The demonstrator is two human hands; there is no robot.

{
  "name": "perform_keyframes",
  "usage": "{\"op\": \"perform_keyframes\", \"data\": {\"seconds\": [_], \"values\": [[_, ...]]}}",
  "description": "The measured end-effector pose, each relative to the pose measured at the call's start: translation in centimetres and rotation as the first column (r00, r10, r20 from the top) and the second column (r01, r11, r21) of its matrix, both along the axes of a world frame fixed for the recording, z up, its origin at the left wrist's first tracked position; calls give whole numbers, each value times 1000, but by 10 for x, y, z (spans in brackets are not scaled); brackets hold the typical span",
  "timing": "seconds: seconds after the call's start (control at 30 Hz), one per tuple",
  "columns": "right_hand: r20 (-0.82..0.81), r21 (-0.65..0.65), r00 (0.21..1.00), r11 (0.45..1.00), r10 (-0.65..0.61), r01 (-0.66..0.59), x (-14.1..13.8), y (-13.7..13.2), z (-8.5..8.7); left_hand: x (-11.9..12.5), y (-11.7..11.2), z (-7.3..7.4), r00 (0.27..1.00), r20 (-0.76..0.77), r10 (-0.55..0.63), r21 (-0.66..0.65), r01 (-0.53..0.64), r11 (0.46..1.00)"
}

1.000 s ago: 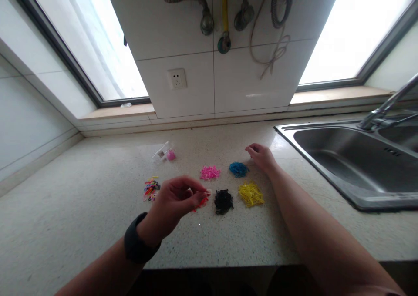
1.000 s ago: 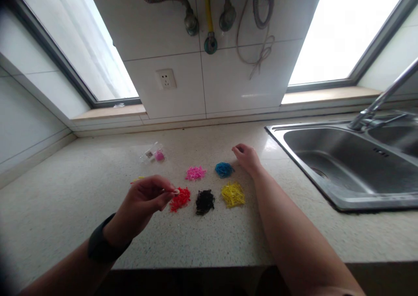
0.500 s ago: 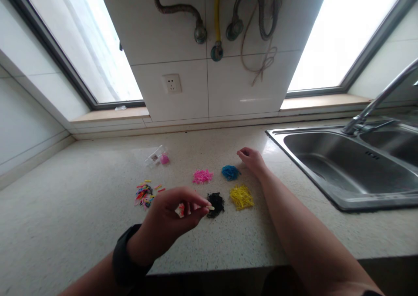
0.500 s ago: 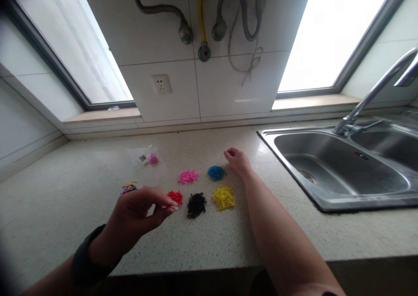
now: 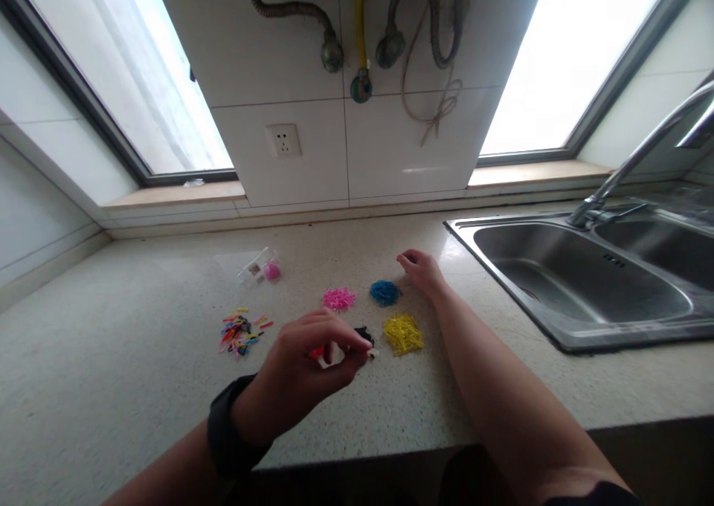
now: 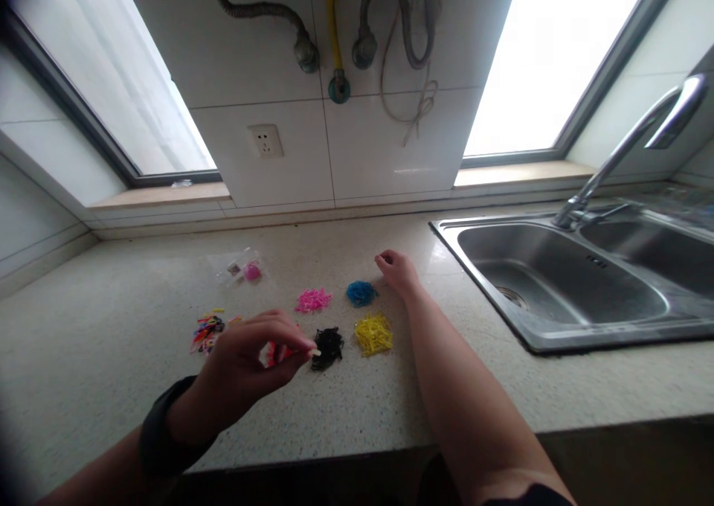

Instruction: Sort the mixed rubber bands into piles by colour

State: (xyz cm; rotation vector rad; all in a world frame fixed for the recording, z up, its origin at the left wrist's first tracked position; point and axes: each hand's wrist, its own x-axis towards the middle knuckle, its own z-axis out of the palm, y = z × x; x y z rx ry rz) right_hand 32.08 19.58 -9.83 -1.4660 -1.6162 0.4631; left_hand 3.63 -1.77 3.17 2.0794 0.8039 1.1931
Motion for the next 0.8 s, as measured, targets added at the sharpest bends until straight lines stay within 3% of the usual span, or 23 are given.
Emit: {"op": "perform_keyframes", "data": {"seconds": [0.27,0.43,0.57,0.67,0.8], "values": [[-7,-14,1000,1000,8,-9,0,2,-2,38,46,-26,928,-371,-29,105,73,992],[-1,-19,1000,1000,3,-3,1,3,-4,61,70,-55,861,-507,46,129,23,991],[3,-23,1000,1000,7,-7,2,4,-5,66,79,-74,809,-586,35,130,52,990],[-2,-29,1000,1000,10,-10,2,4,-5,60,80,-74,812,-584,13,140,85,986],[-8,-33,1000,999,16,-17,2,5,-5,31,77,-54,836,-545,-65,138,165,977]]}}
